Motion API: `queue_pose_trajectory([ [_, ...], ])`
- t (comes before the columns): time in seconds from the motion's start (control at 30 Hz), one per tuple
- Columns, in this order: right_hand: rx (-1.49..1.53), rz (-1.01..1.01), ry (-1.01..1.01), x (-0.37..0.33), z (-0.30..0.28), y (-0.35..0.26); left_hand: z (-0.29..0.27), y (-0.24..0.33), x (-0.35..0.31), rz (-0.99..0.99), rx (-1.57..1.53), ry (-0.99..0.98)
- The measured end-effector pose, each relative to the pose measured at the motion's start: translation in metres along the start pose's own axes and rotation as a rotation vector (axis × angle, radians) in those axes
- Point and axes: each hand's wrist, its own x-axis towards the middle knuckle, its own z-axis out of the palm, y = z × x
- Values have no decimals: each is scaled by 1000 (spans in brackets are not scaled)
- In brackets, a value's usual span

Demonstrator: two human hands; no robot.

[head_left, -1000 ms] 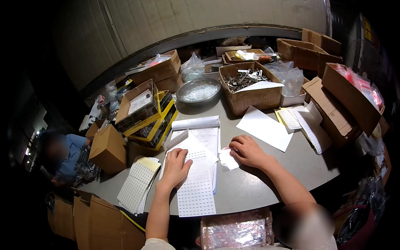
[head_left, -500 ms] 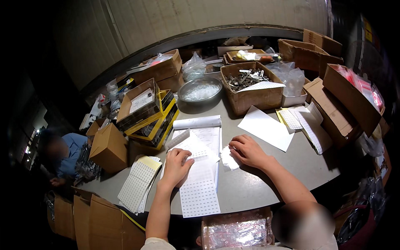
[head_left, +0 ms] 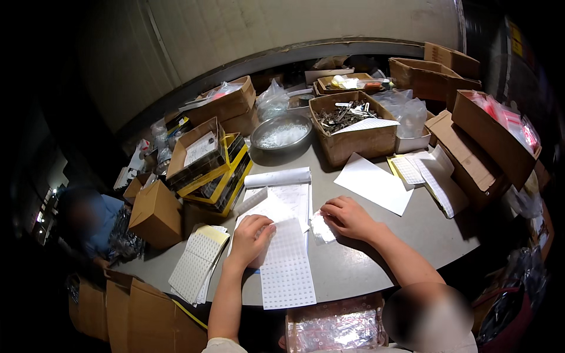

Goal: The person peels small stickers from a sheet and places them into a small plastic bag. They handle the sticker sheet and the bag repeatedly, peeling stickers one by one and dropping them into the bag.

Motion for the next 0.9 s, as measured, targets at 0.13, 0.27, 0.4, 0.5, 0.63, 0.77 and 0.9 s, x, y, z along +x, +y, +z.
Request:
queue_pose_trajectory([
  [0.13, -3, -15, 4, 1, 0, -2, 0, -2, -1, 62, -2, -12],
  [0.27, -13, -13, 3, 1, -2, -5, 6, -1, -3, 58, -37, -2],
  [0.4, -15, -20, 2, 1, 0, -4, 7, 4, -4, 20, -56, -25],
  [0.5, -21, -39, 1, 1, 0, -5, 9, 0, -5, 57, -47, -19],
  [0.63, -15, -45, 4, 2, 0, -7, 13, 2, -6, 88, -24, -29],
  [0.77, 7, -54, 28, 3, 0, -10, 13, 12, -5, 79, -25, -64],
  [0.9, 34, -87, 34, 3, 1, -12, 18, 12, -4, 135, -35, -16],
])
